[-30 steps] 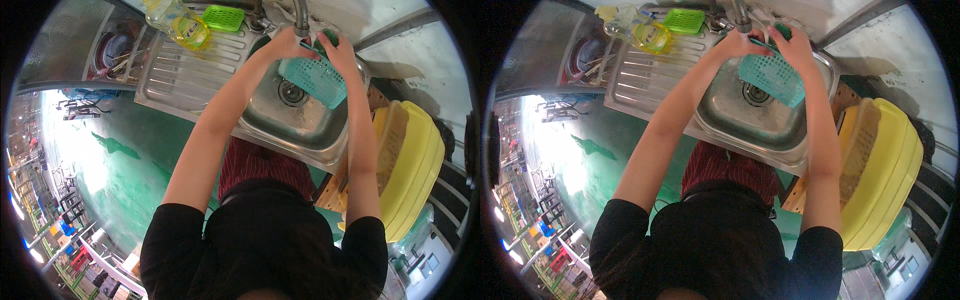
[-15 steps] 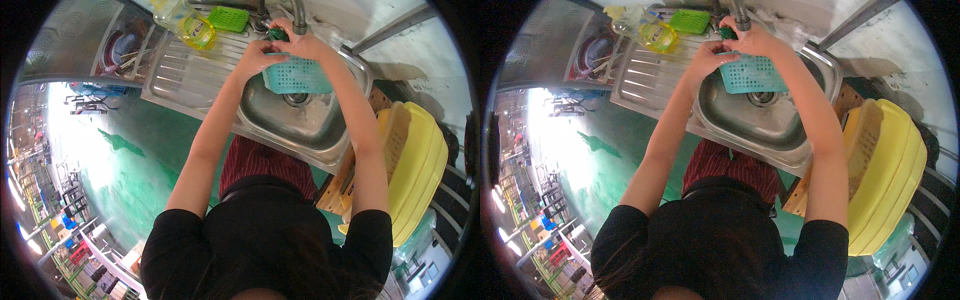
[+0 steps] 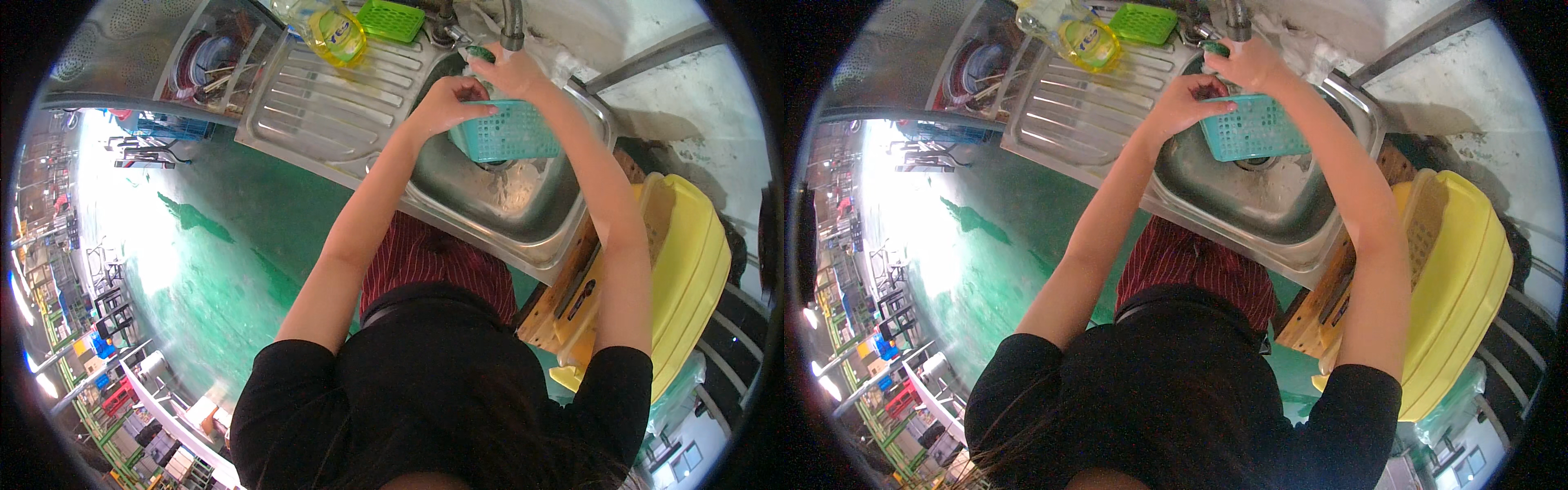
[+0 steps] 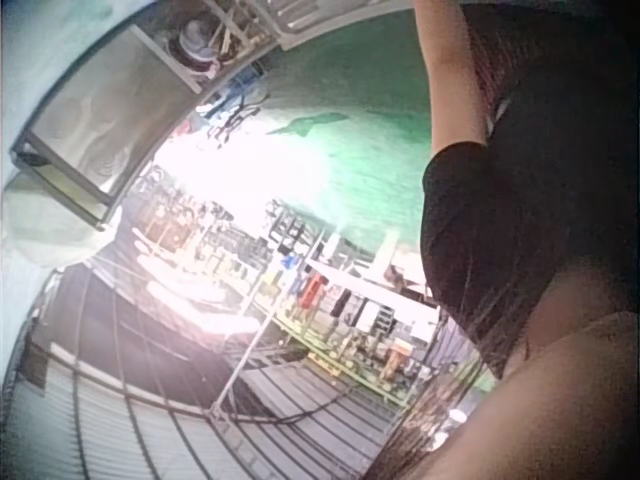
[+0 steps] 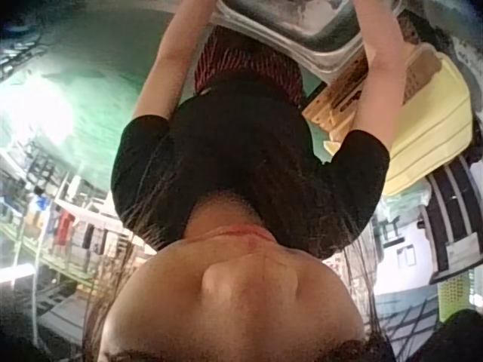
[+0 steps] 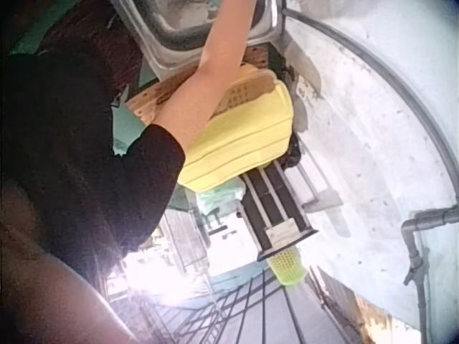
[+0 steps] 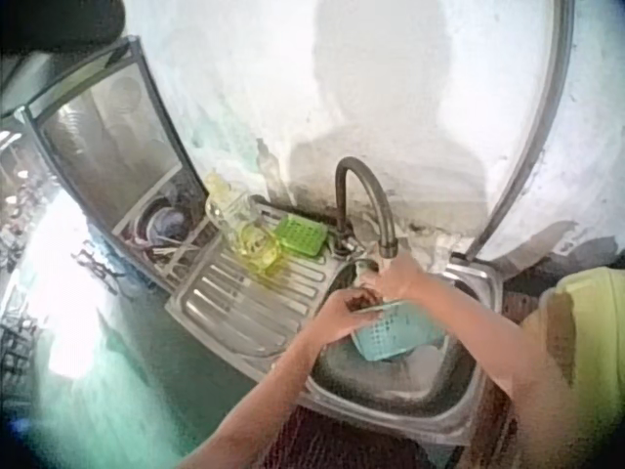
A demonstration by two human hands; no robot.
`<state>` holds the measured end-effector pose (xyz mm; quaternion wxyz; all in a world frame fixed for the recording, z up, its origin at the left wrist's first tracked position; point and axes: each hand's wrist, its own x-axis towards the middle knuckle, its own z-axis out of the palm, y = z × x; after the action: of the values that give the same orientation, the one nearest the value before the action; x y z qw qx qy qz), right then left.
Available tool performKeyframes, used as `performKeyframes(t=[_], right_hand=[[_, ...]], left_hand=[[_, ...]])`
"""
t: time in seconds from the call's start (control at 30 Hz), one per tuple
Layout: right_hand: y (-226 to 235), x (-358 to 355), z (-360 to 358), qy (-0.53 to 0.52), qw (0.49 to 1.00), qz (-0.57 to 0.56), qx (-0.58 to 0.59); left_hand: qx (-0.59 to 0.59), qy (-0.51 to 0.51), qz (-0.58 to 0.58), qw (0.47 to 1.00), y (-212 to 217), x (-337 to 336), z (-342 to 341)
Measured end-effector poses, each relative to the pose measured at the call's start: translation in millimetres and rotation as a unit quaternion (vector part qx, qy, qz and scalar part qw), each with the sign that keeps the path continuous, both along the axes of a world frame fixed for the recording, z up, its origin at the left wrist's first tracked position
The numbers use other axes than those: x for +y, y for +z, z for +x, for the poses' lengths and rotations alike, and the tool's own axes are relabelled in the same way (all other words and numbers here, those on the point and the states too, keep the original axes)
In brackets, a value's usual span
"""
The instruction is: The person walks through a room with green flooring, picks up a red basket, and exchanges it for a green basket. They then proceed to a sink area, apply dish soap to a sponge, and scrub the green basket thoroughly. After rinsing the basket under running water, the person carries it outside and places it on the ground.
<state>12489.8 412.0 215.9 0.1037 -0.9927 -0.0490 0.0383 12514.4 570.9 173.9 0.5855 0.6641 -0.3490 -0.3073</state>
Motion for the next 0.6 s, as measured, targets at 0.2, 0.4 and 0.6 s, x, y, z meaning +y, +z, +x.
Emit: performKeyframes(t=[0.2,0.4,0.6], right_hand=[[7,-15,-13,-0.026,0.954,0.272,0.123],[-11,-6,-12,-0.127,0.945,0.301,0.018],[-4,19,-4,-0.14,0.976,0.164,-0.027]], left_hand=[[-0.002,0.0,-0.003,1.0,3,9,-9],[-0.027,0.011,-0.003,1.0,-1,17,-15],[-0.018,0.029,-0.008,0.999,1,22,-29]])
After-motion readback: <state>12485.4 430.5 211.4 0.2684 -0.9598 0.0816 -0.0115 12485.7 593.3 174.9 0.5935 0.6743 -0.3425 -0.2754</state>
